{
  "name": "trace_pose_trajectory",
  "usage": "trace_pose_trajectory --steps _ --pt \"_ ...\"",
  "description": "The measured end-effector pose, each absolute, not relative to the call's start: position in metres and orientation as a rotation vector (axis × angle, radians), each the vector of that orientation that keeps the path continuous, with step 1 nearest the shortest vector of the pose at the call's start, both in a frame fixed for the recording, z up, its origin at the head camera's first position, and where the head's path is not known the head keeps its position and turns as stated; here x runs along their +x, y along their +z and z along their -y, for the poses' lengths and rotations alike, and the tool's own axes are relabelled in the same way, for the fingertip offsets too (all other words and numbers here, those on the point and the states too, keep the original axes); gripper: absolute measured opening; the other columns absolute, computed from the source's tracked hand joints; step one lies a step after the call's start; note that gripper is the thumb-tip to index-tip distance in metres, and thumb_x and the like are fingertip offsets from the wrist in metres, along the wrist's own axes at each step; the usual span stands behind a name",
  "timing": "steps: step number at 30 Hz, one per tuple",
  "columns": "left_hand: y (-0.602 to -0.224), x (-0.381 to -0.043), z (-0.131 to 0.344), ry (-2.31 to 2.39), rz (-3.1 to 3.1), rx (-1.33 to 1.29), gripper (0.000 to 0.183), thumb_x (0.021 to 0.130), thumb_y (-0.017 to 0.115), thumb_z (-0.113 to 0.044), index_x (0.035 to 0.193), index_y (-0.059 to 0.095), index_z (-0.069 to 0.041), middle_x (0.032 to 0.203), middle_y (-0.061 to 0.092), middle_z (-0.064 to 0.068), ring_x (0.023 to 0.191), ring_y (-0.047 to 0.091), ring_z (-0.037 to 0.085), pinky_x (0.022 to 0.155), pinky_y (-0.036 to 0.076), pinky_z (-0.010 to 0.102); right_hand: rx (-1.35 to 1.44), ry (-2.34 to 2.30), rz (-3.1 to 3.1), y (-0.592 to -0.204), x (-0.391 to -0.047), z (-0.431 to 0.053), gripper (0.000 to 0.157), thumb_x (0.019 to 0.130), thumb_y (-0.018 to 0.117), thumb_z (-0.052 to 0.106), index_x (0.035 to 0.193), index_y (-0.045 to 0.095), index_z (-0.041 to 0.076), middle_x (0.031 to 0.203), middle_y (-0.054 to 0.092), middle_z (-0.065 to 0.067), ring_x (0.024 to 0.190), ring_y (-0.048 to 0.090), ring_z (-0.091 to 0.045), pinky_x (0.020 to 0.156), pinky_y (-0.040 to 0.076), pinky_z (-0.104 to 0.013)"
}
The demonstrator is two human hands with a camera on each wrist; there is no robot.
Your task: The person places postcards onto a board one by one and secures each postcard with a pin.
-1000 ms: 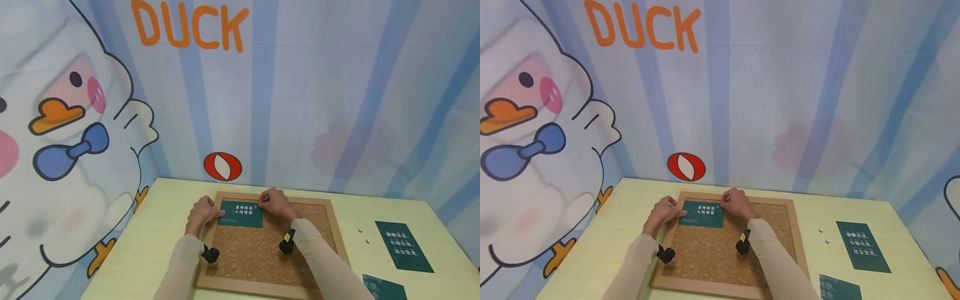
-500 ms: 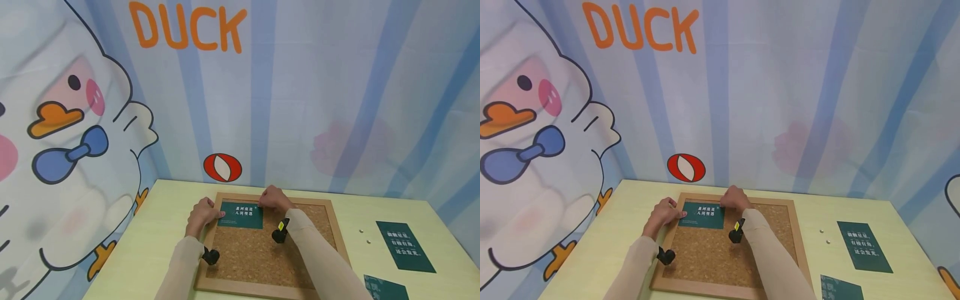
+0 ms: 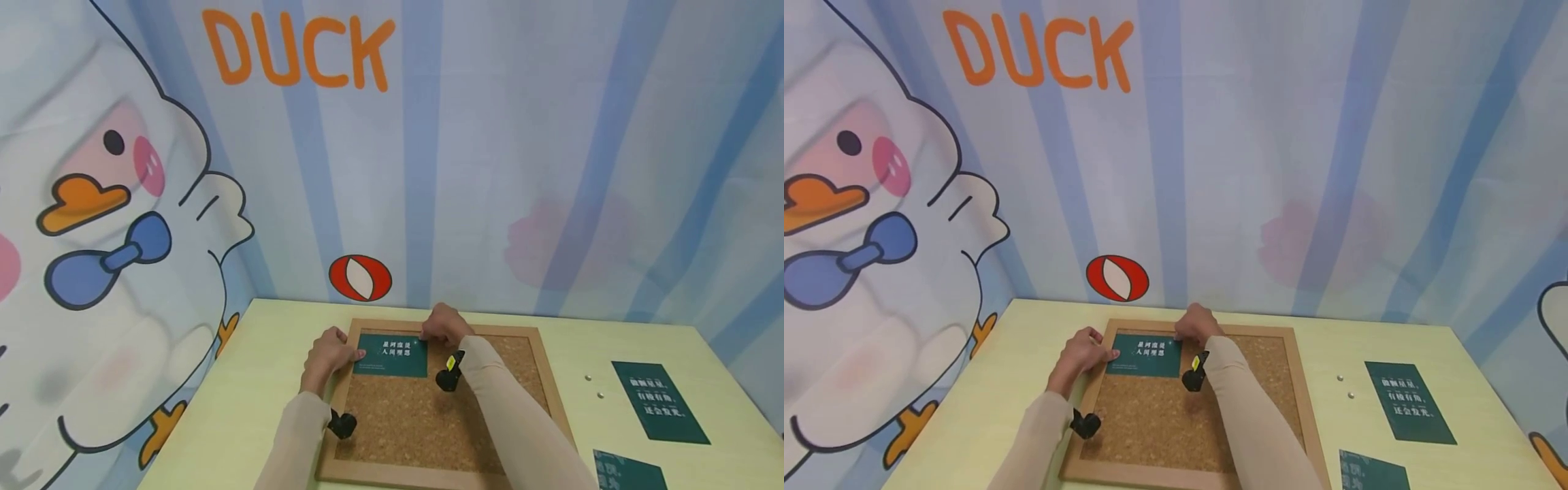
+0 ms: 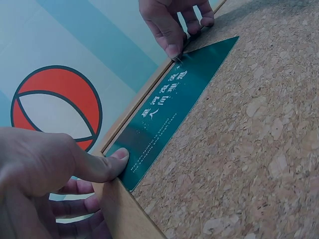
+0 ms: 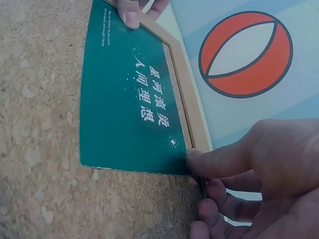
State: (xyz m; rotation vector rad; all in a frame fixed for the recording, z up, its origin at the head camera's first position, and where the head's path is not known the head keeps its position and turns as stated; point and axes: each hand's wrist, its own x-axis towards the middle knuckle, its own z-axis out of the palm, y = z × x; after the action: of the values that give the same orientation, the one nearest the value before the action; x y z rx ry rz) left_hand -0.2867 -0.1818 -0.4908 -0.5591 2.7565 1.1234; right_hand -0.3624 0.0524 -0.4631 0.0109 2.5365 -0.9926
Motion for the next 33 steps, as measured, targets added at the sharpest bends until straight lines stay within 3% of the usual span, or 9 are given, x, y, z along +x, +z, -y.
trace_pose_trajectory --steps 9,22,33 --pt "-0.4898 -0.2869 0.1803 1.120 -2.761 -0.564 0.050 0.084 0.088 -0.031 0.113 0.057 -0.005 0.098 0.062 0.015 0.090 0.058 0.033 0.076 0.046 0.047 0.045 -0.935 -2.533 -0.4605 -0.3673 -0.0512 0.051 0.096 0.072 0.008 0.056 0.042 0.017 0.053 0.026 0.002 0.047 0.025 -0.014 0.048 0.032 -0.032" --pt "-0.4912 -0.2855 0.1827 1.115 -2.764 -0.553 0.051 0.084 0.088 -0.032 0.113 0.057 -0.005 0.095 0.060 0.014 0.088 0.057 0.032 0.074 0.044 0.046 0.046 -0.902 -2.553 -0.4619 -0.3668 -0.0482 0.039 0.097 0.073 0.009 0.063 0.054 0.012 0.054 0.031 0.001 0.049 0.032 -0.016 0.053 0.039 -0.035" --pt "-0.4926 -0.2863 0.1817 1.116 -2.774 -0.553 0.050 0.084 0.088 -0.030 0.113 0.057 -0.004 0.097 0.062 0.015 0.089 0.057 0.033 0.076 0.045 0.048 0.070 -0.914 -2.524 -0.4619 -0.3681 -0.0470 0.039 0.097 0.072 0.008 0.062 0.055 0.010 0.054 0.031 0.000 0.050 0.032 -0.016 0.050 0.035 -0.034"
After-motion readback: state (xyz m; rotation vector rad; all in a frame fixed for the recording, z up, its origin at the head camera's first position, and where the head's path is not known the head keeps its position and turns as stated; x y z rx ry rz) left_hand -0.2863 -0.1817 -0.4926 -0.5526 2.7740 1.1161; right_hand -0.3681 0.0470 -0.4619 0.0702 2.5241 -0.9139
